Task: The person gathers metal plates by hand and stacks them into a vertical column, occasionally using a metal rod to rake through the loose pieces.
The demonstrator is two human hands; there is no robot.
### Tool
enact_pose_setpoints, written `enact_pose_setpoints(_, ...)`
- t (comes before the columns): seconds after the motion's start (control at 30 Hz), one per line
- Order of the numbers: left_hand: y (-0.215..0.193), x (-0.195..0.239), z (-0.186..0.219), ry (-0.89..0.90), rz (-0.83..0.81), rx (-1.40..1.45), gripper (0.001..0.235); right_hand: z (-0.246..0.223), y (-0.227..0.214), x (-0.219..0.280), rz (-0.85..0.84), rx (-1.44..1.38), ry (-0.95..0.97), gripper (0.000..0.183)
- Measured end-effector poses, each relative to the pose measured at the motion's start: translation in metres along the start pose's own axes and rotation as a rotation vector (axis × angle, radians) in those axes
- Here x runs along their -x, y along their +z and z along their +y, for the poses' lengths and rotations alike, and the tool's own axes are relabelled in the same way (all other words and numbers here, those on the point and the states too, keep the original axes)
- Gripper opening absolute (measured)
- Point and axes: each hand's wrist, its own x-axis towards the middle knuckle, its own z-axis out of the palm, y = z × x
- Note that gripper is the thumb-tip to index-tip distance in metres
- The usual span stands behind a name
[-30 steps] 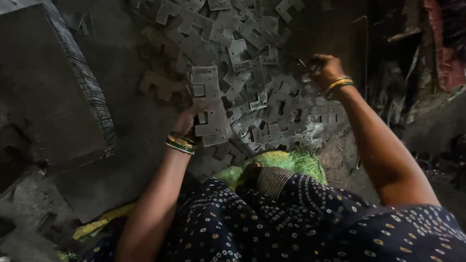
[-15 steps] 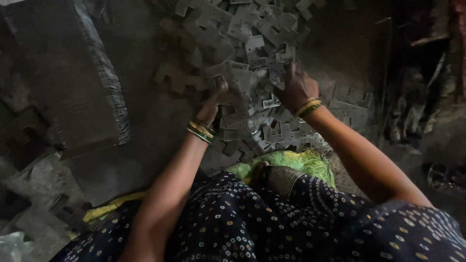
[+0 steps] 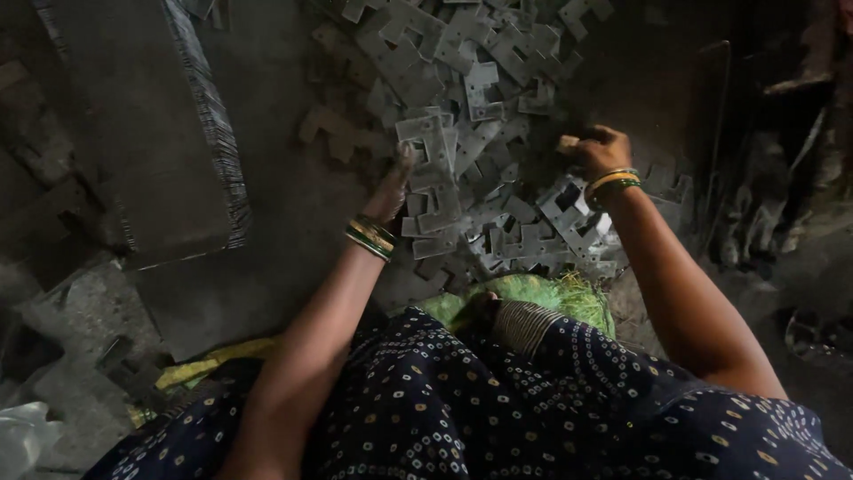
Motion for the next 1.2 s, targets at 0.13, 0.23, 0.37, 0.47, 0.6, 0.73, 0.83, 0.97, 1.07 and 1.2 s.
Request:
enact_pose_setpoints(0.13, -0.005, 0.003, -0.015, 0.173, -0.03, -0.169, 0.079, -0.02, -0.01, 0.019, -0.107, -0.363, -0.236, 0.023)
enact_pose_setpoints(0.23, 0.014, 0.023, 0.014, -0.074, -0.081, 0.364, 0.071, -0.061, -0.007, 0.045, -0.242, -0.538, -0.147, 0.025)
enact_pose_setpoints(0.37, 0.043, 0.028, 0.073, -0.202, -0.048, 0.1, 0.057, -0.12, 0.018, 0.109, -0.359, 0.135, -0.114, 0.028)
enact_pose_setpoints(0.47, 0.059, 0.032, 0.095, -0.251, -0.032, 0.068, 0.054, -0.134, 0.049, 0.146, -0.547, 0.211, -0.166, 0.038)
enact_pose_setpoints(0.6, 0.067, 0.03, 0.096, -0.265, -0.061, 0.125, 0.056, -0.116, 0.08, 0.159, -0.654, 0.092, -0.152, 0.04)
enact_pose_setpoints(0.73, 0.066, 0.034, 0.09, -0.209, -0.124, 0.244, 0.061, -0.09, 0.074, 0.157, -0.631, 0.032, -0.143, 0.035)
enact_pose_setpoints(0.83, 0.066, 0.038, 0.1, -0.263, -0.042, 0.009, 0.062, -0.081, 0.035, 0.154, -0.552, 0.166, -0.091, 0.041)
enact_pose_setpoints(0.97, 0.066, 0.049, 0.114, -0.344, -0.001, 0.32, 0.053, -0.059, -0.037, 0.146, -0.375, 0.133, 0.066, 0.044)
enact_pose_setpoints(1.07, 0.063, 0.05, 0.113, -0.338, 0.053, 0.383, 0.051, -0.039, -0.073, 0.134, -0.193, 0.234, 0.085, 0.042)
enact_pose_setpoints(1.2, 0.06, 0.045, 0.103, -0.286, 0.044, 0.285, 0.053, -0.067, -0.069, 0.151, -0.119, 0.2, 0.025, 0.044)
